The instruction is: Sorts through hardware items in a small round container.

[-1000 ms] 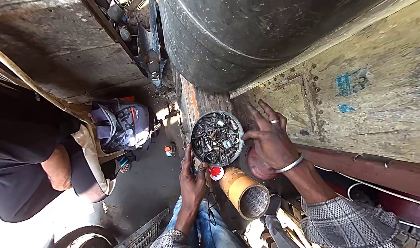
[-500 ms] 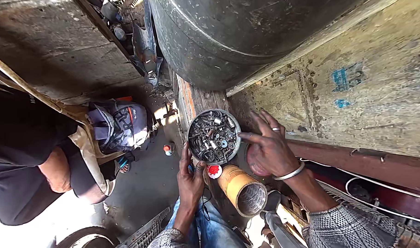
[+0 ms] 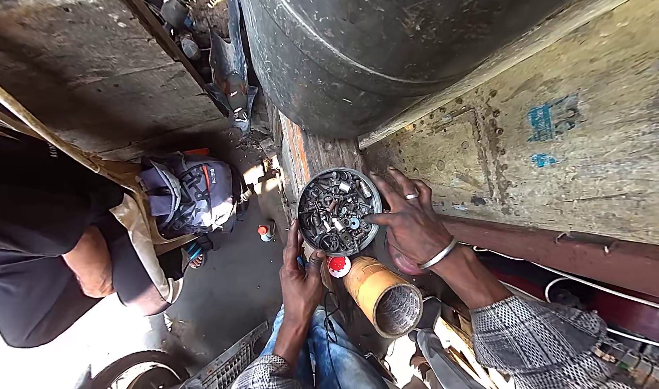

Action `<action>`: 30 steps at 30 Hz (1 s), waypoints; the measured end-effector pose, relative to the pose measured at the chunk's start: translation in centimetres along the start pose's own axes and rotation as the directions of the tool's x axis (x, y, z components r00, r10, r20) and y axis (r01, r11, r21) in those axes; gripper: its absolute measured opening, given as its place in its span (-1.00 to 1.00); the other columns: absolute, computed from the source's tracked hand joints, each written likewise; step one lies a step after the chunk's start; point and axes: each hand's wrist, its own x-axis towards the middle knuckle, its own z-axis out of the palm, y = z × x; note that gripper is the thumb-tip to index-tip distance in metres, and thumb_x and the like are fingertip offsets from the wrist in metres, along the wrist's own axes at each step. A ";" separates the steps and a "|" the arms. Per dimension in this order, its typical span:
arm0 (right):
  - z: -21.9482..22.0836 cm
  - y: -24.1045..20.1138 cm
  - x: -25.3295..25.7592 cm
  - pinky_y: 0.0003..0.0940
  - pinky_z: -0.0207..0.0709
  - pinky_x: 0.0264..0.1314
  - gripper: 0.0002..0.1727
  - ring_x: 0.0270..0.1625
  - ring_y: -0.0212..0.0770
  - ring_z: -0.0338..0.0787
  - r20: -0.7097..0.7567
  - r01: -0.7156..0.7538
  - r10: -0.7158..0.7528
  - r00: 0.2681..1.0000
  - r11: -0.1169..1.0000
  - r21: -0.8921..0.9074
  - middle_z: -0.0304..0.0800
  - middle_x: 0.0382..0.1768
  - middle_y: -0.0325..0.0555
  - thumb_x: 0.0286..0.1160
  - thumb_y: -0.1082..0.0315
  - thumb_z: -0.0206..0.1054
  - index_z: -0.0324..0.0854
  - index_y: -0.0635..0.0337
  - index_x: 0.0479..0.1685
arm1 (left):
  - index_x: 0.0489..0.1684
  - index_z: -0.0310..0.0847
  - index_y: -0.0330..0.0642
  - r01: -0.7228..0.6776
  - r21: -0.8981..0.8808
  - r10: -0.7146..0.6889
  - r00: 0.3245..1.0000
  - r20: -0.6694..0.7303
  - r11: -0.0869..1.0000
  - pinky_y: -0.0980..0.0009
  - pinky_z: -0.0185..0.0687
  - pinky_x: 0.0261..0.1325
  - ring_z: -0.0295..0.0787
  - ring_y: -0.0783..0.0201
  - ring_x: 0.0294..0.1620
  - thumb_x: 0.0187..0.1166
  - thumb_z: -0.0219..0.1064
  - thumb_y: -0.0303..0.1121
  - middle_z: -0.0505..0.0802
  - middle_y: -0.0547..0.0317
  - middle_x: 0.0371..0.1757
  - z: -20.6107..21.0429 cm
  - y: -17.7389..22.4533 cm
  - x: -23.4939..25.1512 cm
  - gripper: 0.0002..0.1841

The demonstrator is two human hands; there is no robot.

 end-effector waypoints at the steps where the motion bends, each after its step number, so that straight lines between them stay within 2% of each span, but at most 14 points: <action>1: -0.1 0.0 0.4 0.43 -0.05 0.69 -0.50 0.89 0.29 -0.08 -0.009 0.009 -0.009 1.000 1.000 0.010 0.18 0.85 -0.14 0.31 0.52 0.37 0.92 -0.42 0.01 | 0.86 0.16 0.11 0.000 0.005 0.000 1.000 0.003 1.000 0.36 0.59 0.48 0.69 0.33 0.43 0.56 0.41 -0.26 0.62 0.18 0.61 0.0 0.0 0.0 -0.21; 3: -0.7 0.0 1.2 0.46 0.01 0.64 -0.47 0.87 0.34 -0.04 -0.054 0.016 -0.012 0.998 0.997 0.078 0.21 0.83 -0.09 0.32 0.54 0.33 0.91 -0.39 0.07 | 0.87 0.15 0.12 0.002 0.015 -0.002 1.000 0.004 1.000 0.37 0.57 0.49 0.68 0.34 0.44 0.56 0.41 -0.27 0.61 0.19 0.62 0.0 0.1 0.0 -0.21; 8: -2.9 0.6 1.8 0.43 -0.02 0.67 -0.51 0.86 0.35 -0.04 -0.114 -0.052 0.074 0.991 0.981 0.187 0.19 0.83 0.02 0.39 0.58 0.25 0.92 -0.21 0.08 | 0.86 0.16 0.12 0.002 0.026 -0.002 1.000 0.000 1.000 0.37 0.58 0.48 0.68 0.33 0.43 0.55 0.41 -0.29 0.60 0.18 0.63 0.0 0.2 -0.1 -0.21; 9: -3.0 0.9 1.7 0.42 -0.01 0.68 -0.52 0.87 0.35 -0.04 -0.119 -0.054 0.077 0.990 0.981 0.188 0.20 0.82 0.04 0.41 0.58 0.24 0.93 -0.21 0.05 | 0.86 0.16 0.12 0.000 0.026 0.000 1.000 -0.004 1.000 0.36 0.58 0.48 0.68 0.33 0.43 0.55 0.41 -0.29 0.60 0.18 0.63 0.0 0.1 -0.1 -0.21; 11: -2.9 1.1 1.4 0.40 0.01 0.69 -0.57 0.86 0.32 0.00 -0.120 -0.036 0.061 0.991 0.978 0.204 0.27 0.79 0.04 0.37 0.60 0.27 0.95 -0.16 -0.14 | 0.86 0.16 0.12 -0.006 0.029 0.006 1.000 -0.004 1.000 0.36 0.56 0.50 0.66 0.33 0.46 0.55 0.41 -0.28 0.58 0.19 0.65 0.0 0.0 0.0 -0.21; 13: -2.6 1.1 1.0 0.38 0.08 0.70 -0.66 0.85 0.30 0.07 -0.095 0.007 0.012 0.995 0.980 0.199 0.35 0.75 0.01 0.29 0.60 0.38 0.95 -0.12 -0.32 | 0.87 0.16 0.13 -0.013 0.025 0.013 1.000 -0.001 1.000 0.35 0.55 0.53 0.65 0.32 0.49 0.56 0.40 -0.28 0.58 0.19 0.66 0.0 0.0 0.0 -0.21; 14: -2.3 0.9 0.8 0.38 0.09 0.70 -0.67 0.86 0.30 0.05 -0.066 0.041 -0.030 0.997 0.985 0.167 0.33 0.77 -0.01 0.26 0.59 0.42 0.96 -0.14 -0.33 | 0.87 0.15 0.14 -0.012 0.025 0.012 1.000 0.000 1.000 0.35 0.55 0.53 0.65 0.32 0.49 0.57 0.40 -0.28 0.58 0.20 0.66 0.0 0.0 0.0 -0.21; 16: -1.4 0.4 0.7 0.39 0.01 0.72 -0.67 0.89 0.29 -0.07 0.025 0.118 -0.119 0.993 0.992 0.039 0.18 0.84 -0.05 0.26 0.53 0.48 0.96 -0.23 -0.25 | 0.88 0.14 0.16 -0.009 0.026 0.009 1.000 -0.002 1.000 0.36 0.56 0.50 0.66 0.33 0.46 0.57 0.40 -0.27 0.59 0.21 0.65 0.0 0.0 0.0 -0.21; 18: -0.7 0.2 0.9 0.39 -0.05 0.73 -0.64 0.91 0.30 -0.15 0.062 0.147 -0.144 0.988 0.989 -0.032 0.10 0.87 -0.07 0.29 0.51 0.47 0.95 -0.31 -0.18 | 0.87 0.15 0.16 -0.007 0.029 0.007 1.000 -0.001 1.000 0.36 0.57 0.48 0.68 0.34 0.43 0.57 0.41 -0.28 0.59 0.22 0.65 0.0 0.2 -0.1 -0.21; 20: -0.2 0.6 1.6 0.42 -0.06 0.71 -0.59 0.90 0.34 -0.17 0.012 0.122 -0.122 0.992 0.992 0.013 0.08 0.88 -0.08 0.33 0.53 0.41 0.95 -0.35 -0.17 | 0.87 0.15 0.16 0.000 0.036 0.000 1.000 0.001 0.999 0.35 0.58 0.46 0.69 0.34 0.41 0.57 0.41 -0.29 0.57 0.22 0.66 0.0 0.3 0.0 -0.21; 23: 0.4 1.5 3.0 0.39 -0.06 0.71 -0.52 0.90 0.33 -0.16 -0.090 0.066 -0.055 0.994 0.989 0.129 0.08 0.88 -0.11 0.44 0.44 0.30 0.92 -0.55 -0.05 | 0.88 0.13 0.14 -0.008 0.054 0.008 1.000 0.008 0.999 0.35 0.60 0.44 0.71 0.32 0.38 0.59 0.39 -0.27 0.61 0.15 0.62 -0.1 0.3 -0.1 -0.22; 27: -0.8 2.2 3.5 0.35 -0.07 0.74 -0.54 0.91 0.26 -0.11 -0.162 0.043 -0.006 0.987 0.973 0.228 0.15 0.86 -0.16 0.41 0.49 0.25 0.95 -0.41 -0.18 | 0.88 0.10 0.11 -0.029 0.047 0.029 0.999 0.014 0.998 0.37 0.60 0.46 0.72 0.34 0.39 0.61 0.37 -0.27 0.62 0.15 0.61 0.0 0.4 0.0 -0.22; 30: -1.4 2.1 2.7 0.34 0.02 0.72 -0.57 0.88 0.29 -0.02 -0.184 0.010 0.037 0.982 0.970 0.244 0.21 0.82 -0.03 0.45 0.48 0.25 0.95 -0.36 -0.13 | 0.88 0.11 0.14 -0.024 0.038 0.023 1.000 0.011 0.999 0.37 0.60 0.46 0.72 0.34 0.38 0.61 0.38 -0.27 0.62 0.16 0.61 0.0 0.3 0.0 -0.22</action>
